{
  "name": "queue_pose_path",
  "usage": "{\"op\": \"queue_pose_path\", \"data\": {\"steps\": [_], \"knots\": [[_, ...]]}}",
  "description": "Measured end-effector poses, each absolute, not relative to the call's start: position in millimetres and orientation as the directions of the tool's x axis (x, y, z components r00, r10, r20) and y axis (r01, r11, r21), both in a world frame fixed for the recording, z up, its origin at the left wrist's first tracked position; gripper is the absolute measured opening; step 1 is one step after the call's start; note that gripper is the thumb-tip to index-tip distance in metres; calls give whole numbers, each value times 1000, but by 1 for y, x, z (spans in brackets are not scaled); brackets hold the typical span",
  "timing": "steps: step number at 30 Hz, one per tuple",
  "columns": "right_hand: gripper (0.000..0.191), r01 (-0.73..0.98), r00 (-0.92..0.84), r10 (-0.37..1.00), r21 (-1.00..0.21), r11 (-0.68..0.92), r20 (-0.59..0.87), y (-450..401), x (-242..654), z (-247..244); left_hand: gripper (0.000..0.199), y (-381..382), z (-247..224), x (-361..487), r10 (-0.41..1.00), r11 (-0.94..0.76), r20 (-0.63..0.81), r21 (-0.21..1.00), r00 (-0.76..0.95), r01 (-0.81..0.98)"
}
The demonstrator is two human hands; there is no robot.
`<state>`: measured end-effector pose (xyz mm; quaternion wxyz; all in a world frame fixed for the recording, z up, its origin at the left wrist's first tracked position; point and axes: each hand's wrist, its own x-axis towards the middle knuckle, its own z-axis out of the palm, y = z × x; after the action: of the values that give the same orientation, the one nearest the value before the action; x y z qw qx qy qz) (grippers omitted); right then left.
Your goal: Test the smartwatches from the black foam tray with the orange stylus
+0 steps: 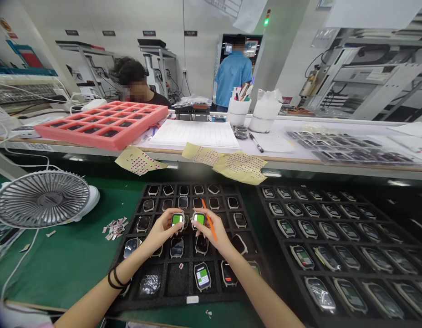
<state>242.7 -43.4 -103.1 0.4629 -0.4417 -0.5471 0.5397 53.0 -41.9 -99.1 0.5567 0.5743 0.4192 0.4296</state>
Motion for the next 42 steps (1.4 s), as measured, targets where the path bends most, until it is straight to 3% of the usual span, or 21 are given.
{"op": "queue_pose_path", "data": {"steps": [5, 12, 21, 30, 42], "knots": [[29, -44, -133, 990, -998, -40, -34, -44, 242, -101, 33, -42, -95, 53, 966, 3, -19, 998, 259, 61], [30, -67, -113, 988, -991, -113, -105, -43, 240, -100, 33, -41, -95, 53, 965, 24, -48, 995, 259, 96], [34, -97, -196, 980, -994, -53, -33, -42, 243, -105, 42, -42, -106, 52, 933, -71, 59, 997, 355, 19], [30, -104, -180, 984, -994, -23, -4, -40, 246, -112, 50, -39, -106, 50, 933, -13, 40, 997, 357, -78], [31, -129, -185, 983, -991, -29, -5, -41, 245, -109, 61, -41, -110, 50, 918, -53, 67, 998, 392, -46]]}}
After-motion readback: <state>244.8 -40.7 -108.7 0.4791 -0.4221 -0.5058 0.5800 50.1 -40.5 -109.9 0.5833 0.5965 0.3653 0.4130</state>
